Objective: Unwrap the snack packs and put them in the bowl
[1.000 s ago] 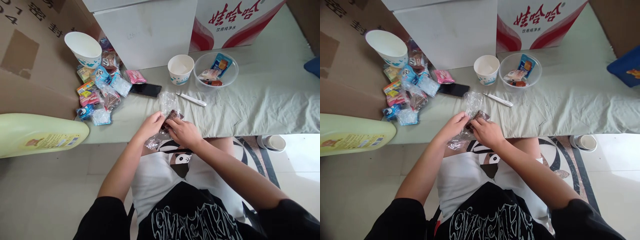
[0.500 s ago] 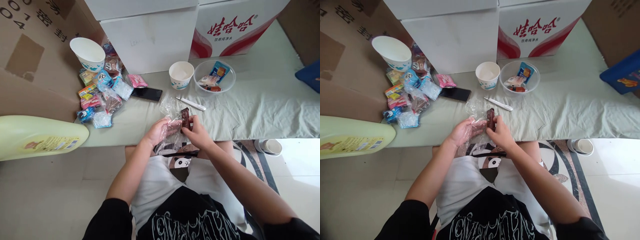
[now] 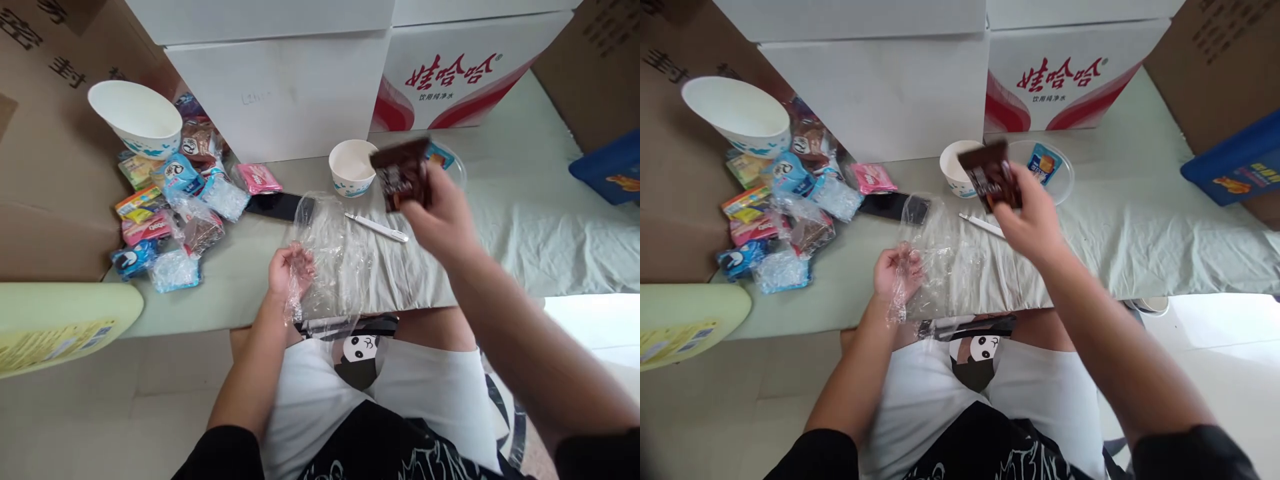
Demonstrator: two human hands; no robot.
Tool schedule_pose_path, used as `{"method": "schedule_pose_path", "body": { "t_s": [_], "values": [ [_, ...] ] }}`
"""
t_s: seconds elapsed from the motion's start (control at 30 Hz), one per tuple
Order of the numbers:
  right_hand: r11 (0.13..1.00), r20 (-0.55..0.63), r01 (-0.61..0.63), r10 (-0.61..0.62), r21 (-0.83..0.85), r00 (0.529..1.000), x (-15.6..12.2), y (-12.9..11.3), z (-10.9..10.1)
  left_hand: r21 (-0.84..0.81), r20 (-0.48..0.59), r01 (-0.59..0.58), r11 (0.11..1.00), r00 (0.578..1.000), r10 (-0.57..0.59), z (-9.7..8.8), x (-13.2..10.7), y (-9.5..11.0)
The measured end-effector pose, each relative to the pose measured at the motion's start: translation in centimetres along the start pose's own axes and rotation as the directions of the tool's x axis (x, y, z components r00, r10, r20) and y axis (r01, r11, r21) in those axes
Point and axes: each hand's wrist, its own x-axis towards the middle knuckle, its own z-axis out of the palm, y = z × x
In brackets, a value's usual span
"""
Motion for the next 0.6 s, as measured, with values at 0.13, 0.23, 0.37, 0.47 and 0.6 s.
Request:
{"method": "schedule_pose_path", "body": {
  "t_s": [0.13, 0.23, 0.37, 0.47, 0.6],
  "values": [
    [0.965, 0.029, 0.042, -0.035, -0.259, 0.999, 9.1, -2.4, 0.7, 0.058, -0.008, -0.014, 0.998, 1.0, 0.015, 0.3, 0.0, -0.2],
    [0.925, 0.105, 0.044, -0.005, -0.376, 0.994, 12.1, -3.9, 1.3, 0.072, -0.013, -0.017, 0.997, 1.0, 0.018, 0.2, 0.0, -0.1],
    [0.947, 0.004, -0.011, 0.013, -0.322, 1.0, 11.3, -3.5, -0.2, 0.105, 0.038, 0.007, 0.994, 0.999, -0.011, -0.2, 0.2, 0.0],
    [0.932, -0.168, -0.139, 0.086, -0.335, 0.982, 9.9, -0.7, -2.9, 0.076, 0.056, 0.027, 0.997, 0.998, -0.031, -0.2, 0.2, -0.1],
    [0.86, -0.194, -0.374, 0.324, -0.347, 0.926, 8.6, 3.2, -5.9, 0.06, 0.034, 0.032, 0.998, 0.999, -0.034, 0.0, 0.2, -0.3]
  ]
}}
